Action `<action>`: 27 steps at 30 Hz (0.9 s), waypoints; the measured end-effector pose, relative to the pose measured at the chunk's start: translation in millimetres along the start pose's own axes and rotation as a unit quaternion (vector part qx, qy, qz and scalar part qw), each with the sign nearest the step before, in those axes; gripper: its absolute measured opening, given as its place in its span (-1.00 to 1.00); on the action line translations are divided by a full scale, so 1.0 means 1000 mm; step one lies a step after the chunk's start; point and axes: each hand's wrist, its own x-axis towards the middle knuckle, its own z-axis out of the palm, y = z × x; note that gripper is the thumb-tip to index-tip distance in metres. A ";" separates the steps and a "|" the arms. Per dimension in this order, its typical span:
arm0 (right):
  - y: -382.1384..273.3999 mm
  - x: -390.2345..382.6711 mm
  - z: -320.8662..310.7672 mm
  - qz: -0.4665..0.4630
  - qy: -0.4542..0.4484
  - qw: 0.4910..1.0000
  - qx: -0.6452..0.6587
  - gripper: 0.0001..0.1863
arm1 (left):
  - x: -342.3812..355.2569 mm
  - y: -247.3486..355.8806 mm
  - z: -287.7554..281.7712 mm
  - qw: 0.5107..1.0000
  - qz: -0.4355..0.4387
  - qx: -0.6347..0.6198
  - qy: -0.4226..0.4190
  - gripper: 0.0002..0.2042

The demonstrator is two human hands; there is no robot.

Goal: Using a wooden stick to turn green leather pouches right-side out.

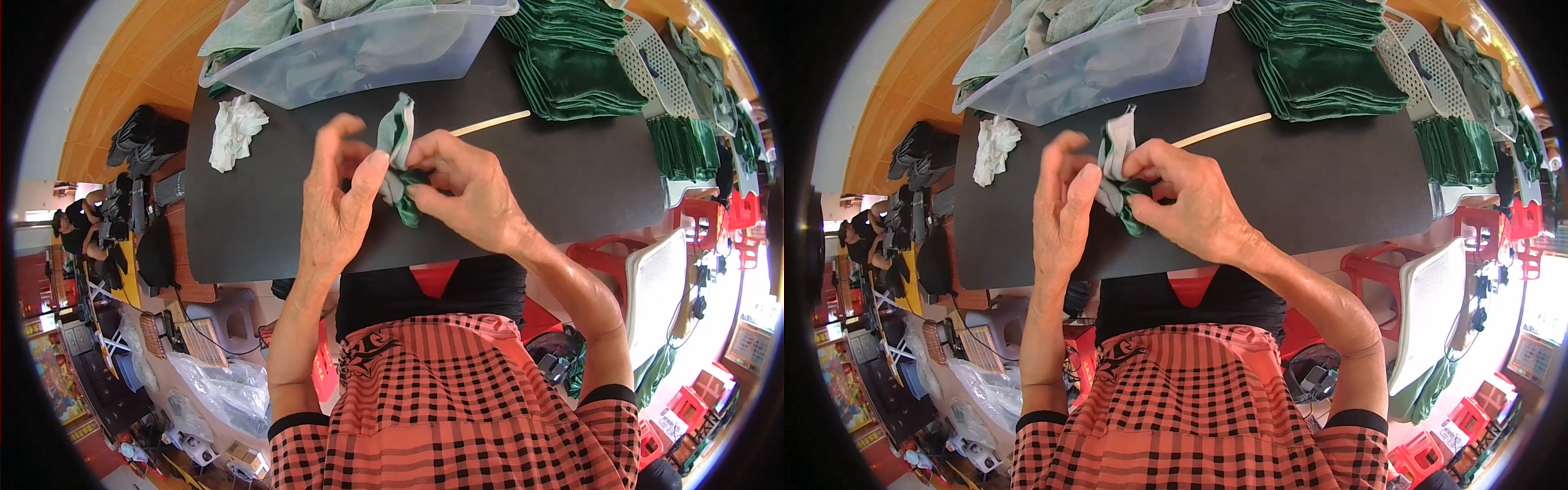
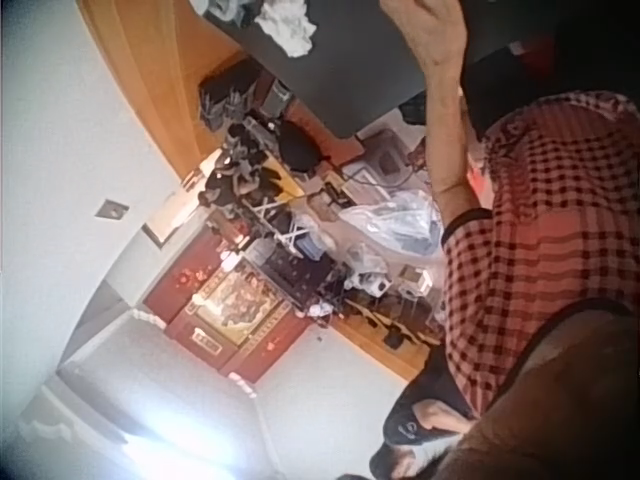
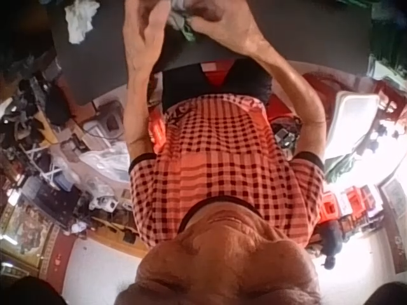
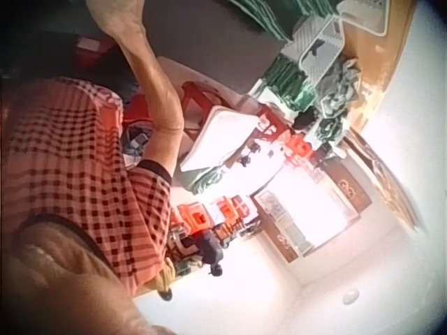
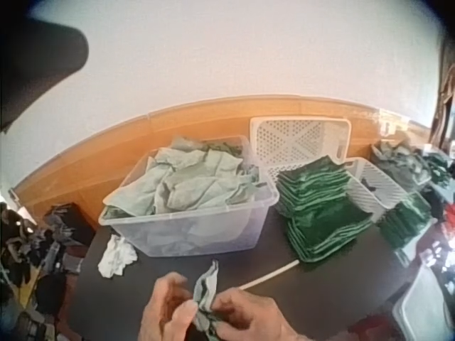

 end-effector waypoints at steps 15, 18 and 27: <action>-0.006 0.004 -0.004 -0.136 0.013 0.967 -0.214 -0.76 | 0.017 0.002 0.000 0.991 0.100 0.078 -0.031 -0.60; -0.005 0.008 0.000 -0.171 0.029 0.964 -0.203 -0.76 | 0.020 -0.002 0.004 0.989 0.049 0.141 0.007 -0.76; -0.023 -0.024 -0.002 -0.303 0.006 0.935 -0.187 -0.76 | 0.038 -0.024 -0.009 0.986 0.027 -0.156 0.059 -0.79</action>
